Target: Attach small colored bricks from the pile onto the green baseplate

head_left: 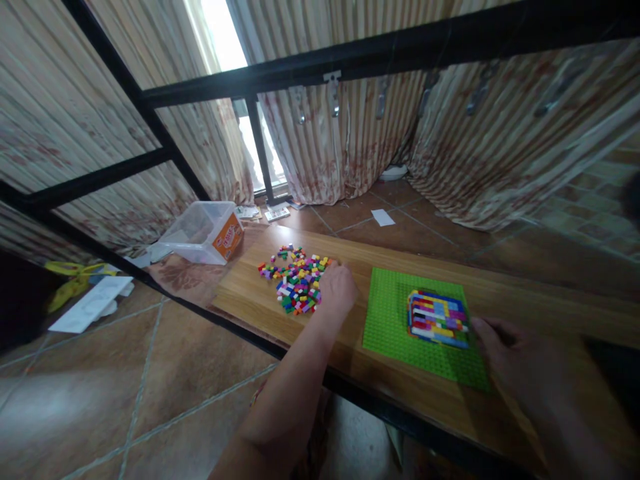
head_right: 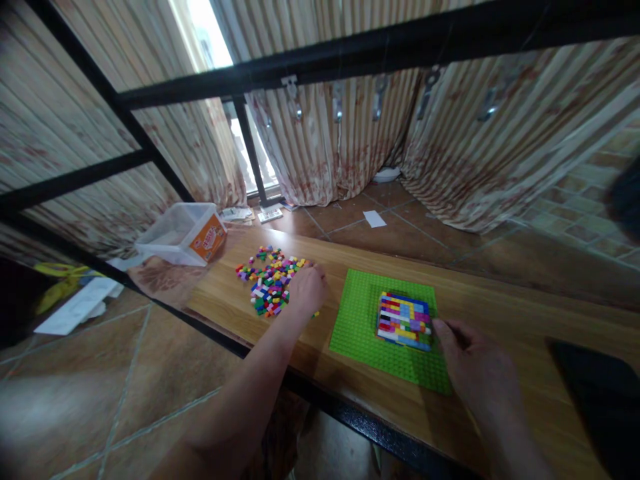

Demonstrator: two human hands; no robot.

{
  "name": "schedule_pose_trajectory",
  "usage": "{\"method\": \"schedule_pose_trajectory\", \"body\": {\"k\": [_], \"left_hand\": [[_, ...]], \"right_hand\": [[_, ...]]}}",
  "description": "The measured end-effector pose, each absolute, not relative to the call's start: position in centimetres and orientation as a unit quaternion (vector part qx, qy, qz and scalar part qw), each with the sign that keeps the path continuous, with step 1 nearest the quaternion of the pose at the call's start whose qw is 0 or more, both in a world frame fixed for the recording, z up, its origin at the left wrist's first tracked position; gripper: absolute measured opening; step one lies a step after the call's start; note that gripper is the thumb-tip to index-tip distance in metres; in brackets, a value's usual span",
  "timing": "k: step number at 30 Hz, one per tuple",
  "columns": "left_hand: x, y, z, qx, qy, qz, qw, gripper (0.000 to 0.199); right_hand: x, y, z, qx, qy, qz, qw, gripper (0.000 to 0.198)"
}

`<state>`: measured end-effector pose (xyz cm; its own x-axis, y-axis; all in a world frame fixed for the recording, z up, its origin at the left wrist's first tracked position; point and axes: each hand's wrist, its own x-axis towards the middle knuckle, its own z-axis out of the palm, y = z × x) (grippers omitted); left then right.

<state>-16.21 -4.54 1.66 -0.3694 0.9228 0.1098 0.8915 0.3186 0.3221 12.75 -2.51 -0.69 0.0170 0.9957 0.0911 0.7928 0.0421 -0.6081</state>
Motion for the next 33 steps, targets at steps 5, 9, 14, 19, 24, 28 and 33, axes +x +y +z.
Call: {"method": "schedule_pose_trajectory", "body": {"k": [5,9,14,19,24,28,33], "left_hand": [[-14.2,-4.8,2.5,0.595,0.732,0.299,0.148,0.021],[-11.2,-5.4,1.5,0.616,0.587,0.41,0.33,0.017],[-8.8,-6.2,0.7,0.572,0.49,0.469,0.461,0.018],[-8.2,-6.3,0.7,0.555,0.462,0.487,0.491,0.017],[-7.9,-6.1,0.8,0.537,0.445,0.508,0.506,0.017],[-7.7,-6.1,0.9,0.531,0.45,0.511,0.503,0.018],[-7.5,-5.9,0.9,0.498,0.431,0.523,0.541,0.016]], "right_hand": [[11.1,-3.6,1.3,-0.669,-0.617,0.196,0.365,0.033],[9.9,-4.0,1.6,-0.612,-0.625,0.236,0.424,0.029],[8.9,-4.8,1.2,-0.53,-0.651,0.302,0.452,0.027],[8.5,-5.2,1.5,-0.475,-0.713,0.317,0.407,0.026],[8.3,-5.3,1.6,-0.458,-0.725,0.319,0.404,0.025],[8.2,-5.3,1.4,-0.459,-0.723,0.317,0.408,0.023],[8.3,-5.2,1.4,-0.47,-0.709,0.317,0.418,0.019]]}}
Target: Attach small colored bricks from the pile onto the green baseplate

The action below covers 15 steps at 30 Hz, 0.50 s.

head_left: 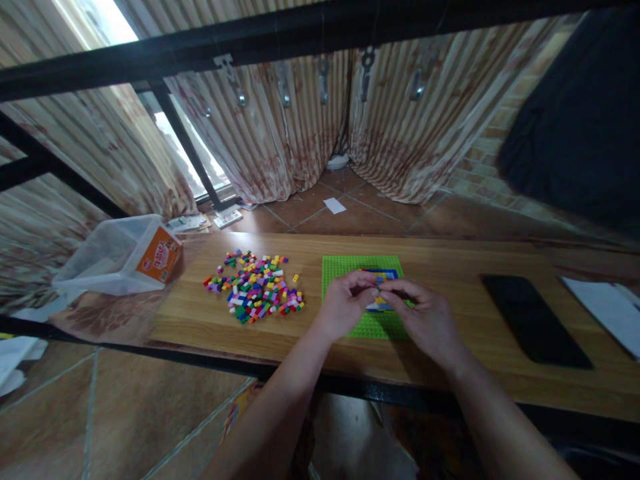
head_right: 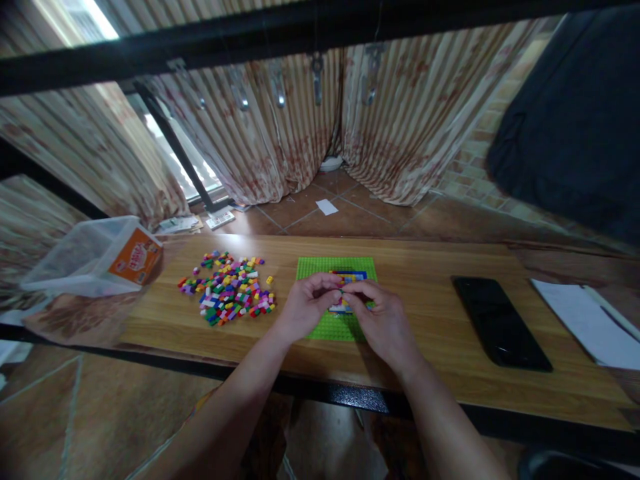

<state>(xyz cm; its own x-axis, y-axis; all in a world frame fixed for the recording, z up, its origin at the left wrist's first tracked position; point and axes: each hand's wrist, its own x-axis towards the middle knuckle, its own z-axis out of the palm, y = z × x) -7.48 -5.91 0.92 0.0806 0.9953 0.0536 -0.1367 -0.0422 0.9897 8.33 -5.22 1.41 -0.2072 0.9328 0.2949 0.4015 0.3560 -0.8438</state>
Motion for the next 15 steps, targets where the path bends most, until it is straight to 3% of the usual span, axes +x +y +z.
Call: {"method": "schedule_pose_trajectory", "body": {"k": [10,15], "left_hand": [[-7.3,-5.8,0.9,0.504,0.424,0.521,0.543,0.017],[-7.4,-5.7,0.6,0.479,0.456,0.526,0.535,0.014]], "right_hand": [[8.7,-5.1,1.9,-0.434,-0.758,0.292,0.389,0.022],[9.9,-4.7,1.6,-0.5,-0.735,0.262,0.375,0.022]]}}
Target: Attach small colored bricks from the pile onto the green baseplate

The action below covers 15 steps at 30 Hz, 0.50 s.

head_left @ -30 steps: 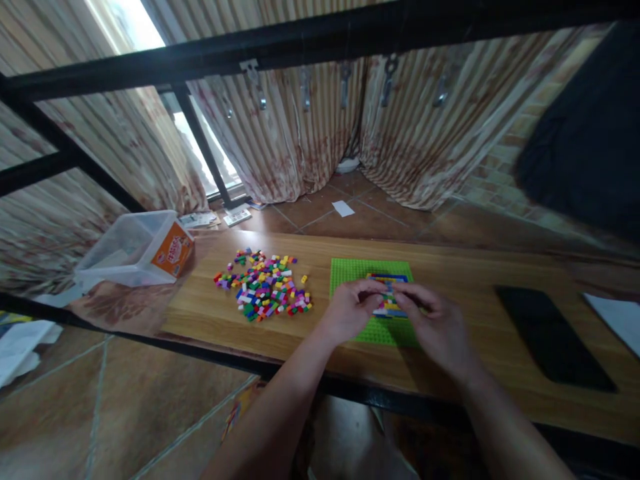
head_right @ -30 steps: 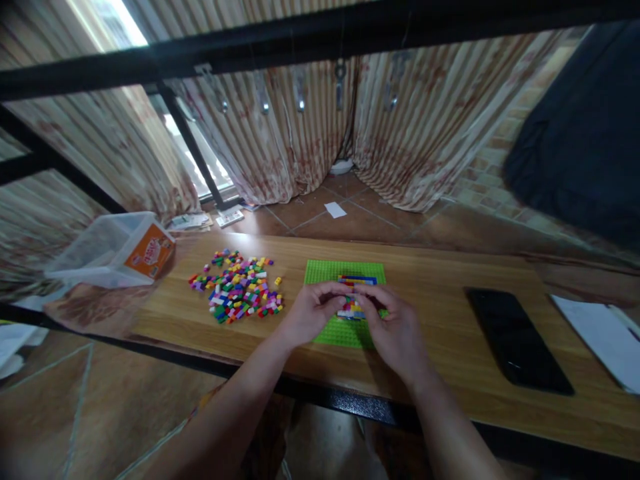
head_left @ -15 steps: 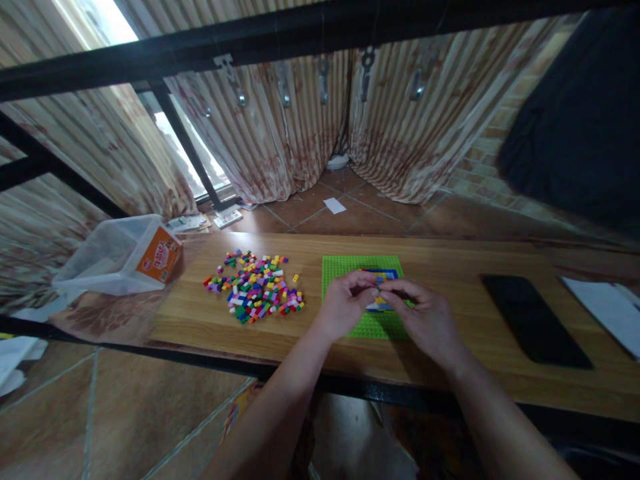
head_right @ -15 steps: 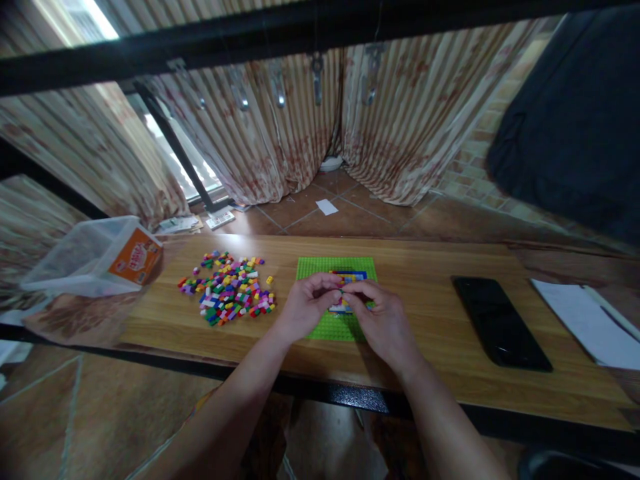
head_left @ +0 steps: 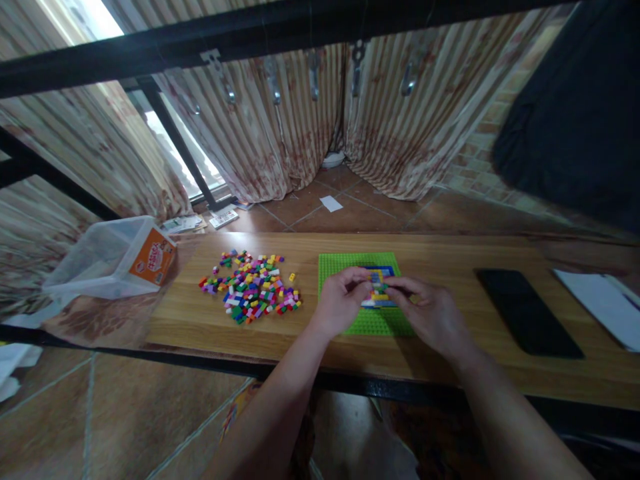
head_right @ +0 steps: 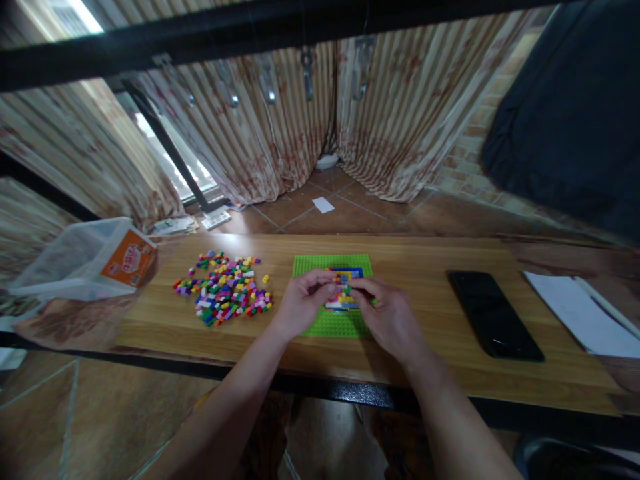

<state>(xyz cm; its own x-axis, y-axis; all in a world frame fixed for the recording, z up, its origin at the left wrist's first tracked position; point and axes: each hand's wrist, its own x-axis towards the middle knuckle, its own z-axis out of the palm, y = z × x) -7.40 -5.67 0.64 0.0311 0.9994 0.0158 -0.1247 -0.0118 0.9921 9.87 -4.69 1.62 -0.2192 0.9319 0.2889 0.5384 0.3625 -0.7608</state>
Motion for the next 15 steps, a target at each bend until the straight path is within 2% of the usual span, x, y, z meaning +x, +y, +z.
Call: {"method": "schedule_pose_trajectory", "body": {"k": [15], "left_hand": [[-8.0,-5.4,0.5,0.491,0.507,0.502,0.5,0.012]], "right_hand": [[11.1,-3.5,-0.1,-0.52,-0.713,0.29,0.372,0.018]]}}
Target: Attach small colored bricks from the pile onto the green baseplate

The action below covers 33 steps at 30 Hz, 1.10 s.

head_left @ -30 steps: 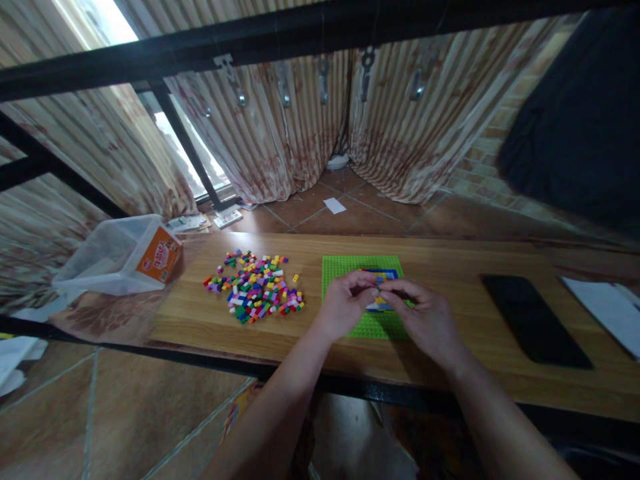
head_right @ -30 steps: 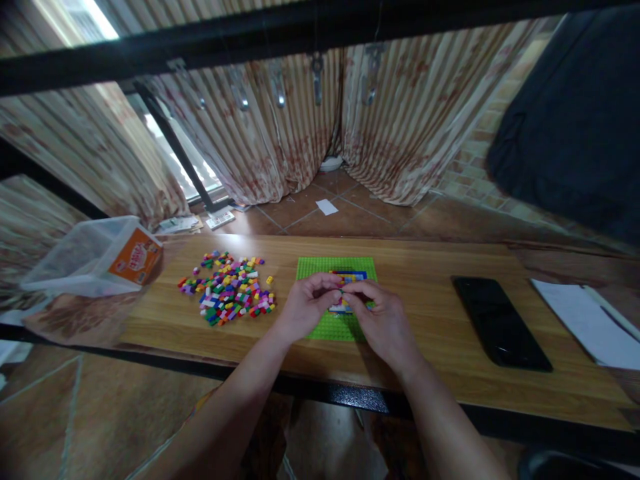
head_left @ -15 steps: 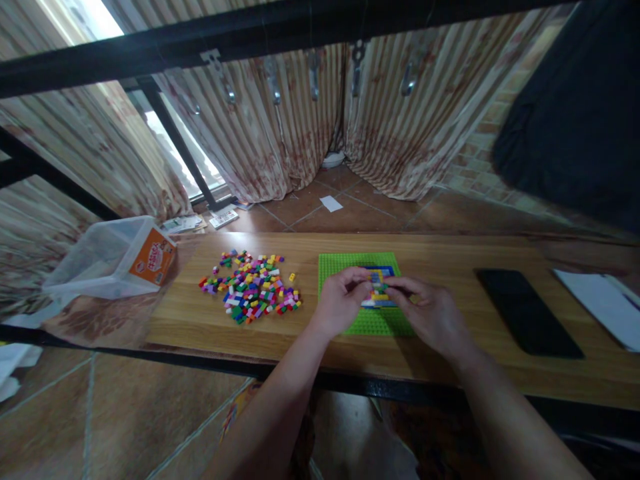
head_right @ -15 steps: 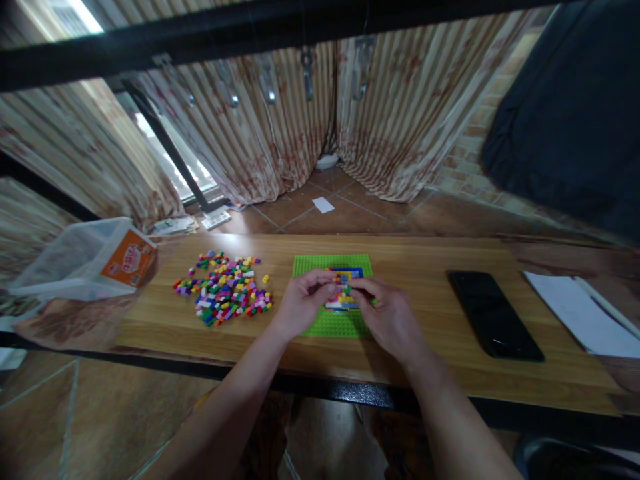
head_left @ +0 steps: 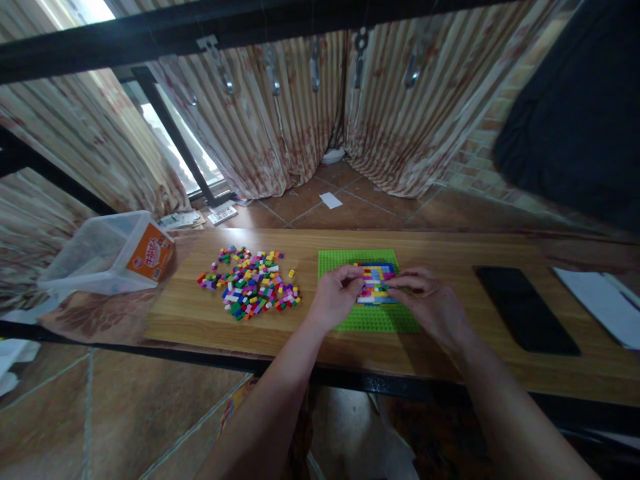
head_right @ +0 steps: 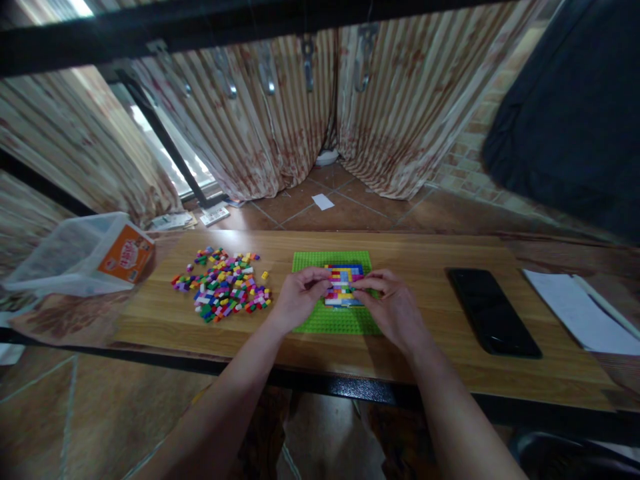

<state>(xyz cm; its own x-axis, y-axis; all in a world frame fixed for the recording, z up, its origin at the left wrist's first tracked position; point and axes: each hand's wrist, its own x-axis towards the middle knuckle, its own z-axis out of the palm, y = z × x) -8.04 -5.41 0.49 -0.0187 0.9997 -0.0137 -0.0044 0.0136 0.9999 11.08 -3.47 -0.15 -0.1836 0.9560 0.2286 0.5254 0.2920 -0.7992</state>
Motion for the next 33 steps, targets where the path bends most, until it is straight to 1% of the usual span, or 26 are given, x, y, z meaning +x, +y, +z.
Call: {"method": "schedule_pose_trajectory", "body": {"k": [11,18,25,30,33], "left_hand": [[-8.18,-5.42,0.57,0.496,0.508,0.502,0.494,0.013],[-8.13,-5.41,0.3,0.504,0.51,0.499,0.487,0.014],[-8.03,-5.41,0.01,0.513,0.508,0.494,0.484,0.015],[-8.01,-5.37,-0.24,0.526,0.514,0.489,0.47,0.016],[-7.99,-5.32,-0.36,0.527,0.508,0.491,0.473,0.016]], "right_hand": [[11.51,-2.93,-0.91,-0.524,-0.698,0.331,0.358,0.021],[11.43,-3.05,-0.9,-0.538,-0.686,0.332,0.359,0.023],[11.17,-2.79,-1.02,-0.551,-0.647,0.377,0.369,0.023],[11.1,-2.8,-0.85,-0.558,-0.641,0.373,0.372,0.026],[10.79,-2.98,-0.86,-0.56,-0.613,0.396,0.393,0.028]]}}
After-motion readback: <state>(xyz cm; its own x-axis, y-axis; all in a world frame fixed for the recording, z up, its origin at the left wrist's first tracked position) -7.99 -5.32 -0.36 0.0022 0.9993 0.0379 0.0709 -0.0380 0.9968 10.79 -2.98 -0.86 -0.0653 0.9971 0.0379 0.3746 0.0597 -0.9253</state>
